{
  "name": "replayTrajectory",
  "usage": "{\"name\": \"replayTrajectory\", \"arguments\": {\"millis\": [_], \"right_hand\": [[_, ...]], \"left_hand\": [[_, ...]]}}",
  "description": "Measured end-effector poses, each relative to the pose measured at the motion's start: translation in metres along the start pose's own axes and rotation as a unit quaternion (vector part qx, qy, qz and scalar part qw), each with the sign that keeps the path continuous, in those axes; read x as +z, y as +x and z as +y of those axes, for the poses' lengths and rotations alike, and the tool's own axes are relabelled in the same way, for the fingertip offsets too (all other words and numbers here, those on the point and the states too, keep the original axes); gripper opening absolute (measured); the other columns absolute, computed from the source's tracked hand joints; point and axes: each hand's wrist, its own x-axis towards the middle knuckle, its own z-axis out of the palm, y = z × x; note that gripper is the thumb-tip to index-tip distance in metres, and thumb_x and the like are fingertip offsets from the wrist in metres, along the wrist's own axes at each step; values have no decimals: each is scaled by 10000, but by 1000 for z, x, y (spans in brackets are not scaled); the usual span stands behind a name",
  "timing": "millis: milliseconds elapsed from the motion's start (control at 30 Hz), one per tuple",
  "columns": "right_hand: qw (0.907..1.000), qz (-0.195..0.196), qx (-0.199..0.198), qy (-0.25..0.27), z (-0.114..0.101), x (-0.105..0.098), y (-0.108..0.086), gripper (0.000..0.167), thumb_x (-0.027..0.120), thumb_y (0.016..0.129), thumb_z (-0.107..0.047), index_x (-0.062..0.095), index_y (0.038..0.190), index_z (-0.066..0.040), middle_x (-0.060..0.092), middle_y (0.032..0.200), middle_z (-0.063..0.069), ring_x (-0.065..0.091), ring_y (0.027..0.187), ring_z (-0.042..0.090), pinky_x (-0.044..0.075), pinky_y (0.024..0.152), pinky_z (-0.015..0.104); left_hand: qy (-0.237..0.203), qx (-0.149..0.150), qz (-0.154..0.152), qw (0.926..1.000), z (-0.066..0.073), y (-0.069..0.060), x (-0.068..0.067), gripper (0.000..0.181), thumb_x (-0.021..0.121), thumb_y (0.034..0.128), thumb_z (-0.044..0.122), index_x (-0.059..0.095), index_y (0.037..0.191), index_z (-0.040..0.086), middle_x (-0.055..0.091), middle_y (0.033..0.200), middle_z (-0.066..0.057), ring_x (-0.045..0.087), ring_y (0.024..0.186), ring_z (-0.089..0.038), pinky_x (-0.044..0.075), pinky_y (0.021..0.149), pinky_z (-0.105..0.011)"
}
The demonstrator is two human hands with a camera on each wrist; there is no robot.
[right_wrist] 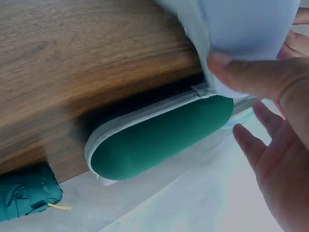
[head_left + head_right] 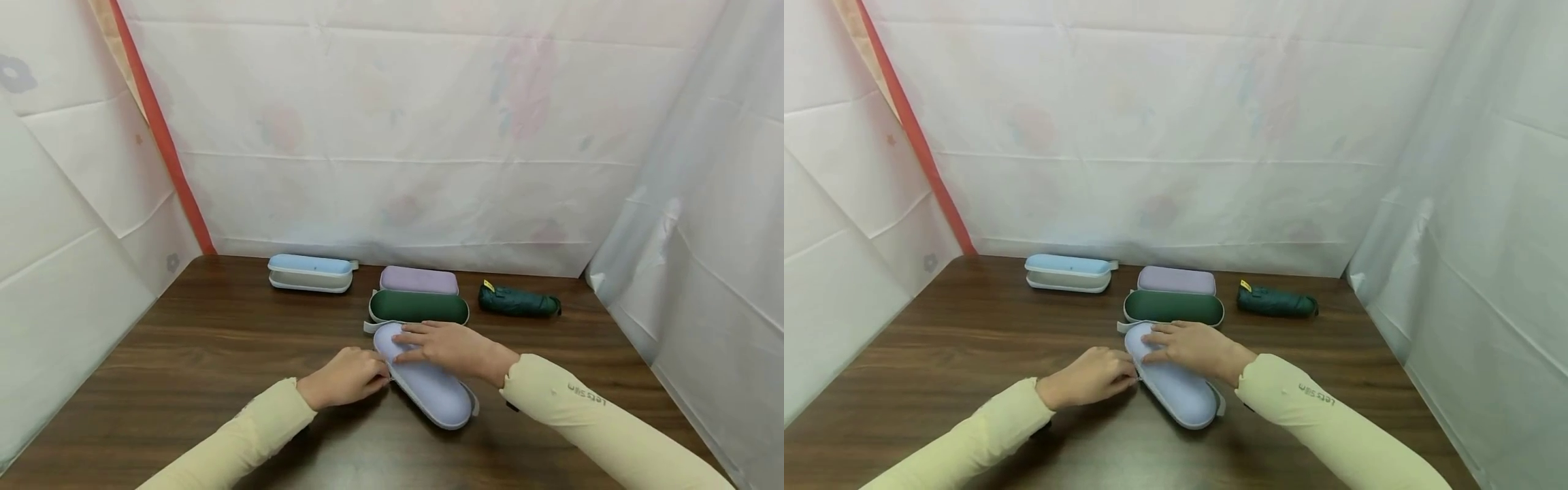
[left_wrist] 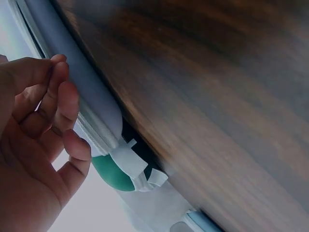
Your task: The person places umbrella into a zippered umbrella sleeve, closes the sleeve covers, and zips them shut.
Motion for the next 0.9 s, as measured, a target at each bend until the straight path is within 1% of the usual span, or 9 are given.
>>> {"name": "replayTrajectory", "arguments": {"millis": [67, 133, 200, 300, 367, 500, 633, 800, 900], "right_hand": [[9997, -119, 140, 173, 1, -2, 1, 663, 764, 794, -54, 532, 1366, -295, 418, 1457, -4, 334, 1363, 208, 302, 1071, 349], [9991, -200, 209, 326, 1, -3, 1, 720, 839, 726, -120, 539, 1362, -272, 419, 1454, -3, 326, 1367, 209, 299, 1073, 355], [9980, -247, 214, 533, 2, -5, 1, 753, 879, 677, -191, 550, 1352, -239, 412, 1460, 1, 316, 1373, 213, 290, 1078, 353], [9947, -287, 190, 974, 2, -5, 3, 770, 884, 652, -292, 559, 1341, -177, 403, 1467, 14, 308, 1377, 223, 279, 1083, 348], [9907, -288, 212, 1310, 3, -4, 4, 768, 872, 657, -324, 560, 1333, -135, 419, 1455, 34, 326, 1367, 227, 290, 1077, 345], [9847, -168, 317, 1704, 4, 2, 4, 764, 849, 659, -392, 572, 1300, -80, 512, 1355, 40, 437, 1280, 187, 354, 1029, 309], [9837, 24, 441, 1745, 4, 6, 2, 727, 823, 674, -443, 601, 1255, -68, 571, 1248, 30, 521, 1161, 157, 413, 962, 290], [9844, 139, 587, 1655, 2, 8, 0, 704, 788, 691, -492, 630, 1227, -63, 609, 1195, 39, 559, 1110, 173, 443, 927, 306], [9858, 183, 615, 1550, 1, 10, 1, 685, 767, 702, -513, 644, 1207, -66, 627, 1146, 33, 575, 1064, 164, 459, 894, 303]], "left_hand": [[-26, -29, 26, 10000, -2, 0, -2, 130, 677, 873, 147, 671, 748, 178, 570, 719, 90, 514, 595, -38, 445, 537, -253], [-62, -63, 32, 10000, -3, 0, -3, 119, 676, 876, 139, 677, 762, 173, 582, 732, 83, 544, 616, -46, 459, 548, -264], [-84, -86, 32, 9999, -3, 0, -4, 114, 677, 875, 130, 679, 769, 170, 586, 739, 77, 561, 632, -56, 466, 556, -274], [-135, -80, -41, 9999, -3, -1, -4, 109, 678, 876, 124, 686, 776, 168, 587, 752, 82, 561, 635, -48, 472, 569, -273], [-196, -71, -130, 9997, -3, -3, -3, 111, 674, 879, 124, 688, 778, 167, 575, 744, 88, 532, 611, -30, 463, 560, -265], [-293, -72, -201, 9993, -3, -6, -2, 110, 673, 880, 123, 693, 783, 172, 559, 732, 100, 495, 591, -6, 450, 548, -256], [-256, -90, -146, 9995, -4, -9, -4, 96, 677, 879, 124, 699, 800, 176, 593, 764, 97, 537, 632, -17, 471, 572, -272], [-202, -104, -152, 9996, -6, -11, -6, 82, 680, 880, 132, 709, 812, 168, 637, 802, 79, 587, 675, -40, 490, 599, -290], [-141, -88, -160, 9997, -7, -12, -7, 94, 681, 877, 136, 699, 791, 171, 627, 781, 79, 581, 660, -47, 483, 591, -296]]}}
